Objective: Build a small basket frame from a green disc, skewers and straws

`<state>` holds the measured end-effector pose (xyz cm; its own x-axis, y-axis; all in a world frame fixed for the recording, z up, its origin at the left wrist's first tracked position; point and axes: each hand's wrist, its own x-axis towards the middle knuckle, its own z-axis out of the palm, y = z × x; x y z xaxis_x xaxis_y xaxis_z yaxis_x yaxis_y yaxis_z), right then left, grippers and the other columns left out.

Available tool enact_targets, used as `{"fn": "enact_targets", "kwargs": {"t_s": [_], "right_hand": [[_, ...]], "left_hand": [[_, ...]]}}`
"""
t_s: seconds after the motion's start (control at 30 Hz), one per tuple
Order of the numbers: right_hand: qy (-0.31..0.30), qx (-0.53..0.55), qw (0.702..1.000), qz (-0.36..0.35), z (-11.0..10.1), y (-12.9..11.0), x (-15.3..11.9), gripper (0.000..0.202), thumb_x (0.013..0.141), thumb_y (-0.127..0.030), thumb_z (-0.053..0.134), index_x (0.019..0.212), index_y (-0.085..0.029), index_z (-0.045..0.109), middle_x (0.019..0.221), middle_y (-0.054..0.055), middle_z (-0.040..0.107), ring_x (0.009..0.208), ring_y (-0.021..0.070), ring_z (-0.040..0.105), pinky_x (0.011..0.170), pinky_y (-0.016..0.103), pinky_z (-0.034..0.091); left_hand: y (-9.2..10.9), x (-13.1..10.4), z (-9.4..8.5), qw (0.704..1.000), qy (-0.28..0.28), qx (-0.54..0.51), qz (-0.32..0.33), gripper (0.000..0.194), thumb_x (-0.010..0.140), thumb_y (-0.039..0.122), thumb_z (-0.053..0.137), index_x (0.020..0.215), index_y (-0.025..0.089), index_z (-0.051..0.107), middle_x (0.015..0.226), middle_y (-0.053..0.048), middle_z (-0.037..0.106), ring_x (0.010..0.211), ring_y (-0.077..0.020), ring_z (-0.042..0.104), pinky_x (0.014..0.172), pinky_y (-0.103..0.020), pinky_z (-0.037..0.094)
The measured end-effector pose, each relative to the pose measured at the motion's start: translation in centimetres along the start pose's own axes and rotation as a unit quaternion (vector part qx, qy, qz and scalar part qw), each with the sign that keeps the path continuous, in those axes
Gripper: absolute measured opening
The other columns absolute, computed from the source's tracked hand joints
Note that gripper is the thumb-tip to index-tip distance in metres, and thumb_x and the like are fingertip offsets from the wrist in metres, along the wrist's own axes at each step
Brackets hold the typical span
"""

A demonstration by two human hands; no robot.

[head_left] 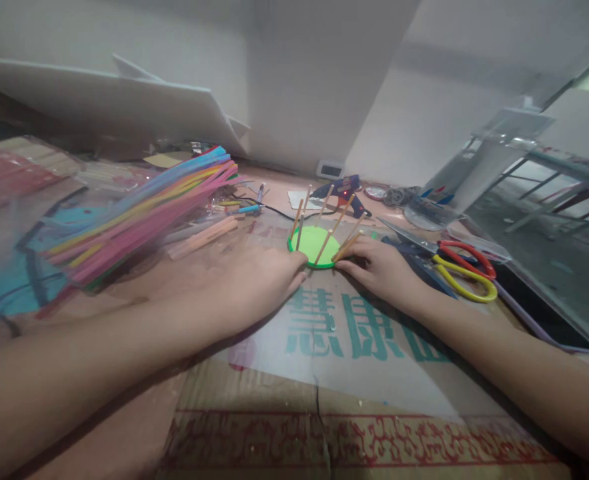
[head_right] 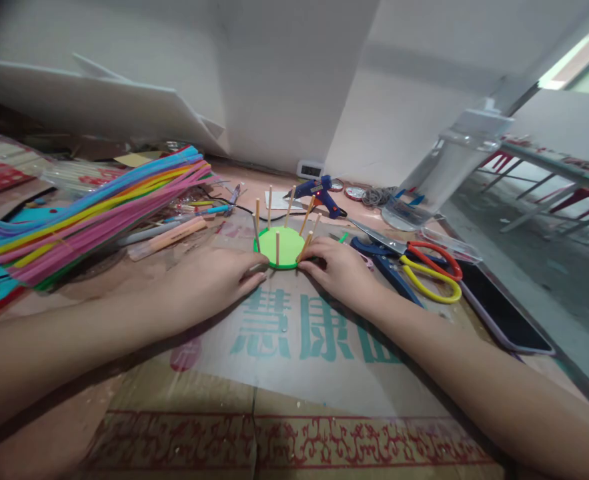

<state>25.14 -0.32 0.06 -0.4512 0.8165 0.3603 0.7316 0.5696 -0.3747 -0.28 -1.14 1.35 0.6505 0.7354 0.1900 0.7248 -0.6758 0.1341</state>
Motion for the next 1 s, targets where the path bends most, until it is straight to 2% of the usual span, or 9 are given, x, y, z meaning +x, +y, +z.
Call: {"fn": "enact_targets", "kwargs": {"t_s": [0.27,0.7,1.0], "right_hand": [[-0.027,-0.061,0.997,0.035,-0.2,-1.9,-0.3,0.014,0.093,-0.024,0.062,0.097,-0.021,0.075,0.103,0.004,0.075,0.095,0.0213,0.070,0.083,0.035,0.053],[-0.020,-0.052,0.998,0.017,-0.3,-0.8,-0.6,0.014,0.092,-0.025,0.062,0.100,-0.022,0.073,0.103,0.004,0.074,0.094,0.0204,0.069,0.083,0.035,0.054],[-0.026,-0.053,0.998,0.035,-0.4,-1.8,-0.5,0.013,0.092,-0.023,0.061,0.095,-0.022,0.074,0.103,0.004,0.076,0.091,0.0210,0.070,0.078,0.034,0.053]], "left_hand": [[-1.2,0.9,1.2,0.998,0.015,-0.067,0.015,0.028,0.099,0.037,0.049,0.116,0.028,0.069,0.106,-0.003,0.077,0.092,-0.0250,0.072,0.075,-0.035,0.049],[-1.2,1.4,1.3,0.995,0.024,-0.092,-0.003,0.026,0.094,0.037,0.056,0.110,0.028,0.073,0.094,-0.001,0.078,0.077,-0.0205,0.070,0.066,-0.030,0.045],[-1.3,1.5,1.3,0.995,0.024,-0.099,-0.014,0.026,0.094,0.040,0.055,0.110,0.028,0.072,0.094,-0.002,0.078,0.078,-0.0204,0.070,0.065,-0.030,0.044]]}}
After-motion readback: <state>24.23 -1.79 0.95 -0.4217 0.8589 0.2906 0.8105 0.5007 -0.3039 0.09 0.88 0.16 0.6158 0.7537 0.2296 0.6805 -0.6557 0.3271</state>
